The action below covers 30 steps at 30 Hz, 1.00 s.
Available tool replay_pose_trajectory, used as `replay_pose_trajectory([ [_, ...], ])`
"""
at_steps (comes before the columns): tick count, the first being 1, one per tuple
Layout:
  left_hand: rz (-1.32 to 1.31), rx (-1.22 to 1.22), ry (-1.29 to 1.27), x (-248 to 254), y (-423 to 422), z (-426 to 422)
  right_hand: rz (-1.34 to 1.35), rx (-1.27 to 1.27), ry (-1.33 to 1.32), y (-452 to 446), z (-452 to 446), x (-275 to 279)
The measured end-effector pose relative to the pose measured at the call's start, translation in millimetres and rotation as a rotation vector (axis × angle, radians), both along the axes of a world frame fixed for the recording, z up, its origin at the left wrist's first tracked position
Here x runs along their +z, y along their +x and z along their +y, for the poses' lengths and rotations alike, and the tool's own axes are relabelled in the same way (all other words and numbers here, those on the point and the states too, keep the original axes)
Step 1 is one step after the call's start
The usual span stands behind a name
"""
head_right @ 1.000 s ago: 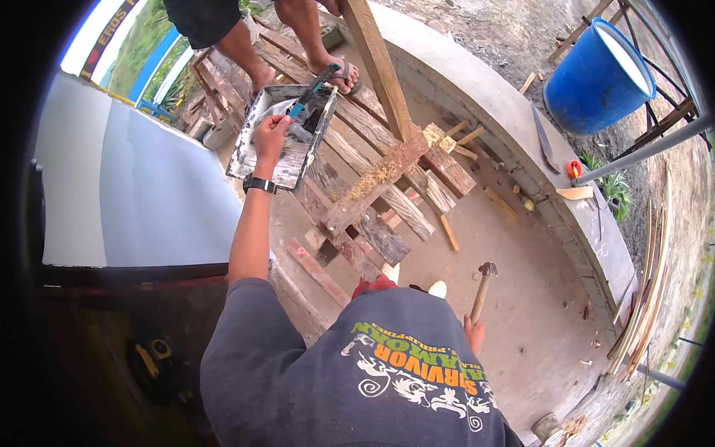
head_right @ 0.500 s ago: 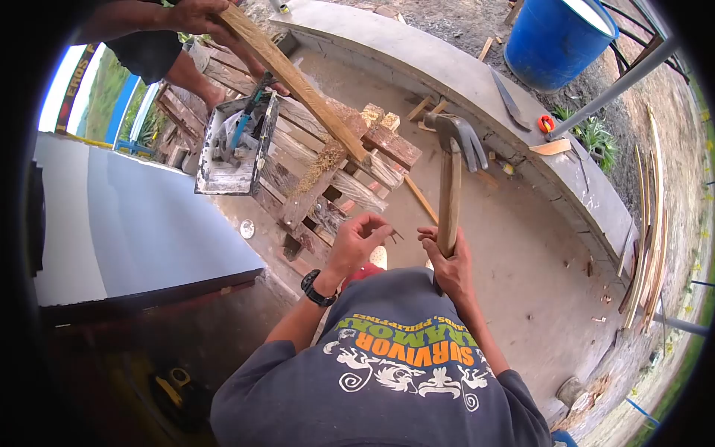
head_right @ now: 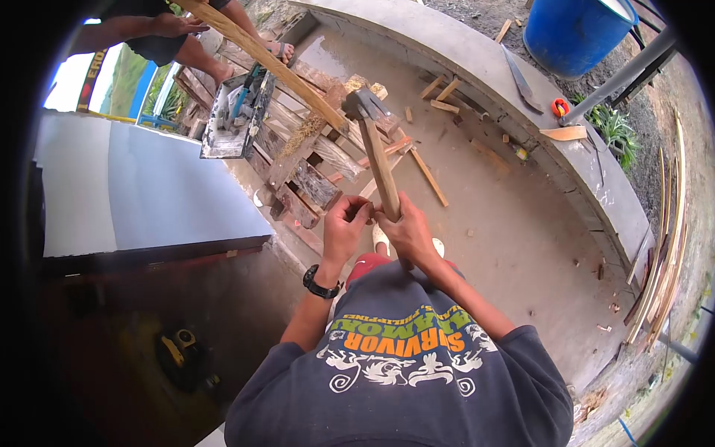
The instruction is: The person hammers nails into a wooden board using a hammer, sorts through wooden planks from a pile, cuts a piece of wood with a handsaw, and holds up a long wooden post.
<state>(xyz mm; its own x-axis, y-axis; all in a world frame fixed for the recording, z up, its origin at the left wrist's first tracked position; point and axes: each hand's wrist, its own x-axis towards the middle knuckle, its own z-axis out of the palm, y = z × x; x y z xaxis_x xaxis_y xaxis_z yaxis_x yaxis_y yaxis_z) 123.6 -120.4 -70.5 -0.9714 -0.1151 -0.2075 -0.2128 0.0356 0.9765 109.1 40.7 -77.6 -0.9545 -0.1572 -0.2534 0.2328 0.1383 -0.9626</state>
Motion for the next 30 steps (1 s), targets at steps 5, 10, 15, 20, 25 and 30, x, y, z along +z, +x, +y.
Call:
replay_pose_trajectory([
  [5, 0.041, 0.106, -0.087, -9.5, 15.4, -3.6, -0.029, 0.01, -0.036, 5.8, -13.6, -10.9],
  [10, -0.076, 0.187, 0.231, -42.0, 14.4, -43.1, 0.001, -0.075, 0.006, 2.6, -34.7, -4.7],
  [15, -0.044, -0.005, 0.034, -21.3, -8.0, -53.5, 0.021, -0.128, 0.088, -3.7, -64.7, -13.3],
  [20, -0.107, -0.141, -0.024, -13.5, -35.4, -81.9, 0.043, -0.204, 0.184, -13.5, -92.2, -13.2],
  [25, -0.304, -0.177, 0.085, -36.6, -57.8, -104.5, 0.085, -0.234, 0.192, -22.7, -106.3, -27.3],
  [30, 0.182, -0.131, -0.31, -36.7, -102.1, -113.2, 0.078, -0.239, 0.204, -36.0, -106.1, -31.2],
])
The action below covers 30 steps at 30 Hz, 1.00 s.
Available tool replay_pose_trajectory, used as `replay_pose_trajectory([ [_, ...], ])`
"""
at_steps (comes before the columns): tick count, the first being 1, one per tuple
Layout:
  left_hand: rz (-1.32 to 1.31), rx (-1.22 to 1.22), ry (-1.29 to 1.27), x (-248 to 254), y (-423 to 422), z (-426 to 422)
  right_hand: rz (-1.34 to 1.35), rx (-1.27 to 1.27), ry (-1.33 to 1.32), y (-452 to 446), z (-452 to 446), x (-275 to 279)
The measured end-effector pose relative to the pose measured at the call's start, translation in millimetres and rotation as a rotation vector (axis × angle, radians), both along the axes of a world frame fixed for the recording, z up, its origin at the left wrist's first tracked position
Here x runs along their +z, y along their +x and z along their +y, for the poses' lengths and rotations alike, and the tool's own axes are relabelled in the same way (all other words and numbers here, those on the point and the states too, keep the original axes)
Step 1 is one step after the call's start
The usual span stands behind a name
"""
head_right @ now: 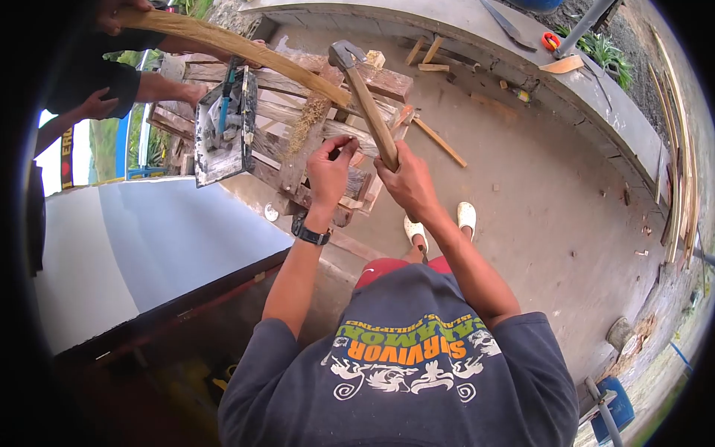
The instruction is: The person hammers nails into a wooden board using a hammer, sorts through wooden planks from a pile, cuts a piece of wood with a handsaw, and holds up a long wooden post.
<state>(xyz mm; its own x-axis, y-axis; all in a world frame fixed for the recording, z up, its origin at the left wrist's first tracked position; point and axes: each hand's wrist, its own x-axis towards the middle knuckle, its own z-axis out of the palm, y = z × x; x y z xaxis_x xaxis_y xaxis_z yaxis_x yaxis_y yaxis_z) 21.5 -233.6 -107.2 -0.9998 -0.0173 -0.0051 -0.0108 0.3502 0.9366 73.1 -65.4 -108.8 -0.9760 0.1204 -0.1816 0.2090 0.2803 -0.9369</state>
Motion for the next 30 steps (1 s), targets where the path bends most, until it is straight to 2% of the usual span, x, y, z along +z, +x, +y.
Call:
replay_pose_trajectory([
  [1, 0.124, 0.017, -0.098, 4.2, -14.5, -5.3, -0.002, -0.016, -0.004, 1.3, 0.4, -2.4],
  [3, 0.318, 0.029, -0.145, -19.0, -51.9, -18.0, 0.019, -0.042, -0.01, 6.7, 3.4, -13.2],
  [5, 0.429, 0.038, -0.224, -24.9, -75.9, -19.1, 0.045, -0.07, -0.029, 17.3, 5.2, -23.8],
  [6, 0.399, 0.046, -0.223, -36.0, -82.1, -18.1, 0.016, -0.06, -0.024, 25.4, 7.9, -35.1],
  [8, 0.508, 0.035, -0.334, -43.2, -98.6, -16.1, -0.016, -0.061, 0.0, 32.7, 12.3, -46.3],
  [12, 0.566, 0.05, -0.451, -54.7, -106.6, -16.9, -0.023, -0.052, 0.017, 39.4, 15.1, -49.2],
  [14, 0.693, 0.013, -0.523, -57.1, -106.3, -18.7, -0.047, -0.03, 0.038, 42.2, 14.1, -47.9],
  [17, 0.728, 0.004, -0.564, -59.7, -108.7, -18.0, 0.007, -0.001, 0.146, 45.6, 13.4, -61.2],
  [21, 0.769, -0.009, -0.618, -62.1, -111.0, -17.0, 0.067, -0.005, 0.05, 48.4, 8.6, -75.4],
  [23, 0.784, -0.024, -0.571, -62.9, -115.8, -18.8, -0.042, 0.013, -0.037, 49.4, 9.3, -70.2],
  [30, 0.778, -0.071, -0.529, -69.1, -119.7, -22.7, -0.016, -0.01, 0.054, 53.9, 10.0, -82.7],
])
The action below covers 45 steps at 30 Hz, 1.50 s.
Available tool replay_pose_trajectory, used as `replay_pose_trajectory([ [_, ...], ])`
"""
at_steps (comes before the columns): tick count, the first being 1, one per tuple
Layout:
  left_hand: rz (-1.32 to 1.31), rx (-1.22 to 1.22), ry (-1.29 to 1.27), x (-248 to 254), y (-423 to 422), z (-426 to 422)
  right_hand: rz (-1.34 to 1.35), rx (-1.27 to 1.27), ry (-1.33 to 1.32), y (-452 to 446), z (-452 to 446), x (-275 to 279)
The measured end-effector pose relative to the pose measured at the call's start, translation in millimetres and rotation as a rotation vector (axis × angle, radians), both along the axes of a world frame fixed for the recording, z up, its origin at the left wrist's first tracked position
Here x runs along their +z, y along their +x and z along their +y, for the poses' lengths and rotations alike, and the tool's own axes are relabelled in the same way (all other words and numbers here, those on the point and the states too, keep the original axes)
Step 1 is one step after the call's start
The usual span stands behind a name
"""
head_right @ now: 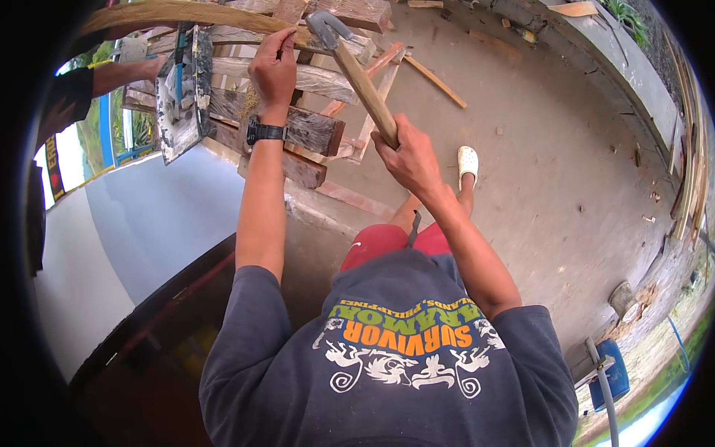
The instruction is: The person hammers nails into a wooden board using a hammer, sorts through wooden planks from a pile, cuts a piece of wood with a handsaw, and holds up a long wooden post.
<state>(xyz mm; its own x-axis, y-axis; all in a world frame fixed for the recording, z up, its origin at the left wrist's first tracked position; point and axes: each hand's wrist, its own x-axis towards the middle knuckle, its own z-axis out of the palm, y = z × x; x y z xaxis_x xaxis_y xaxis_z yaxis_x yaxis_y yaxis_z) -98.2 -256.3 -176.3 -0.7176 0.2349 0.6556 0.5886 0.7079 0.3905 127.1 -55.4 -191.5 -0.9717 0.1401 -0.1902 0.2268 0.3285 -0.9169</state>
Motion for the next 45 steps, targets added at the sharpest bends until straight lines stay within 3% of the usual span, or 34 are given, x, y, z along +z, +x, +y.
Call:
replay_pose_trajectory([
  [14, 0.063, 0.015, -0.096, -1.6, -0.2, 0.8, 0.045, 0.039, -0.041, -12.7, -7.6, 23.0],
  [19, 0.085, 0.049, -0.153, 0.8, 2.2, 2.2, 0.087, 0.056, -0.028, -21.3, -11.5, 1.6],
  [32, 0.098, 0.002, -0.048, -13.5, 7.6, 5.0, 0.112, 0.053, -0.015, -20.2, -0.2, 14.3],
  [37, 0.029, 0.174, 0.116, -18.0, 25.7, 12.6, 0.097, 0.048, -0.013, -23.2, 12.4, 8.2],
  [45, 0.067, 0.308, 0.139, -14.5, 22.3, 36.6, 0.021, 0.199, 0.02, -41.7, 38.3, 19.0],
])
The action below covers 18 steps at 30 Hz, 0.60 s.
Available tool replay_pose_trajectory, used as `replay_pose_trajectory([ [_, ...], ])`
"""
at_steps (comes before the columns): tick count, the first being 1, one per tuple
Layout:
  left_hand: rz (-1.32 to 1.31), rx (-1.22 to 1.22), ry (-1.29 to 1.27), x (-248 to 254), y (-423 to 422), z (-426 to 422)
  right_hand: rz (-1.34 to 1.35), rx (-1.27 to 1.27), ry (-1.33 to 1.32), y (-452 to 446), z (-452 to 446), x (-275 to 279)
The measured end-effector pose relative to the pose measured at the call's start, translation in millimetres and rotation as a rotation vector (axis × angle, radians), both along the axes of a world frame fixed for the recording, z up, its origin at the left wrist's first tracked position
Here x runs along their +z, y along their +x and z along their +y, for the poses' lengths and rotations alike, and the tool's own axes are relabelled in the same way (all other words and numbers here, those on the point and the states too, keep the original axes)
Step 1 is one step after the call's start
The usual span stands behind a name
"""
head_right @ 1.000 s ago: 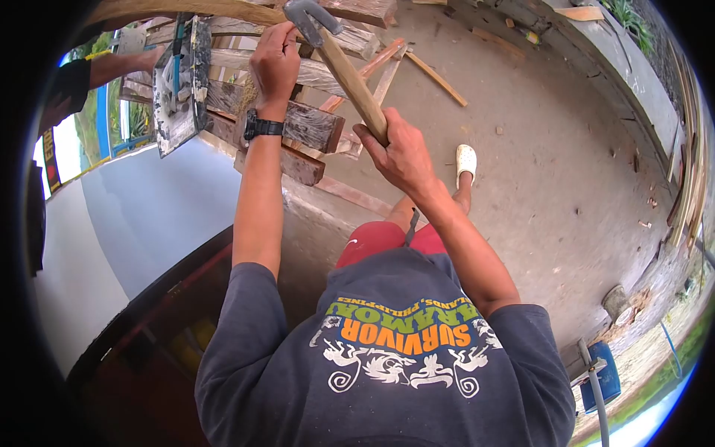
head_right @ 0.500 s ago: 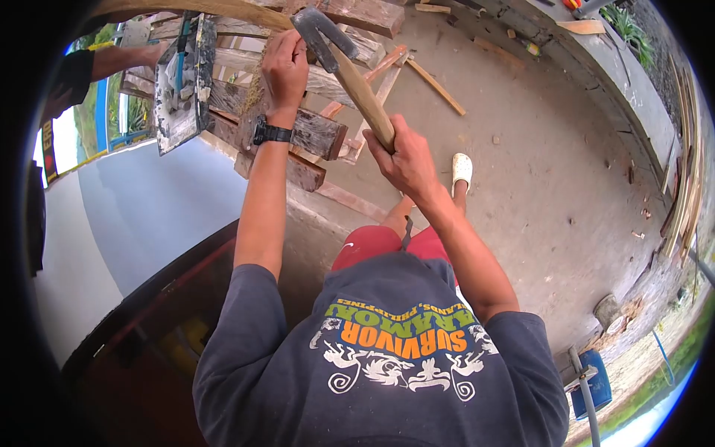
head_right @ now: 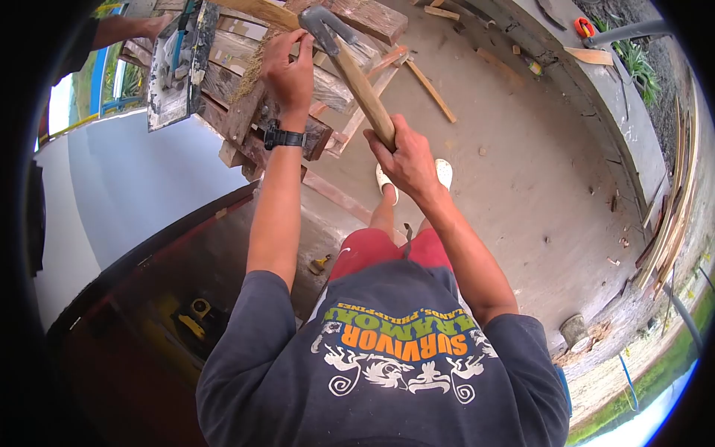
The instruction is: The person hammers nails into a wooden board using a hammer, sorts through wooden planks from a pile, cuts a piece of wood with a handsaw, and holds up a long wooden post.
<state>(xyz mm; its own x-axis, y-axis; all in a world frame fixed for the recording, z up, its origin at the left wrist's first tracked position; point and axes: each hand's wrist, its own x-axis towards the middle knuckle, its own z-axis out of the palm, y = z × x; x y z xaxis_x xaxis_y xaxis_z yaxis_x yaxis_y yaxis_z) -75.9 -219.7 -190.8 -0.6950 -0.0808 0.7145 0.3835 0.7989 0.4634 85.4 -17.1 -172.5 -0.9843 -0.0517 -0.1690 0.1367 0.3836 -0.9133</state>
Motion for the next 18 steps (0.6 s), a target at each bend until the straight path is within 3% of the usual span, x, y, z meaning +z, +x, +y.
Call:
replay_pose_trajectory([
  [9, 0.058, 0.137, 0.08, -10.6, 3.5, 10.5, 0.028, 0.145, 0.069, -21.3, 19.3, -15.8],
  [11, -0.043, 0.078, 0.233, -9.1, 5.0, 11.9, -0.012, 0.161, 0.119, -28.7, 20.5, -15.0],
  [15, 0.094, 0.121, 0.09, -12.2, -1.5, 6.9, 0.001, 0.177, 0.137, -27.2, 26.8, -2.7],
  [18, 0.077, 0.119, 0.066, -12.8, 2.8, 5.1, 0.216, 0.149, 0.027, -24.8, 29.6, -13.6],
])
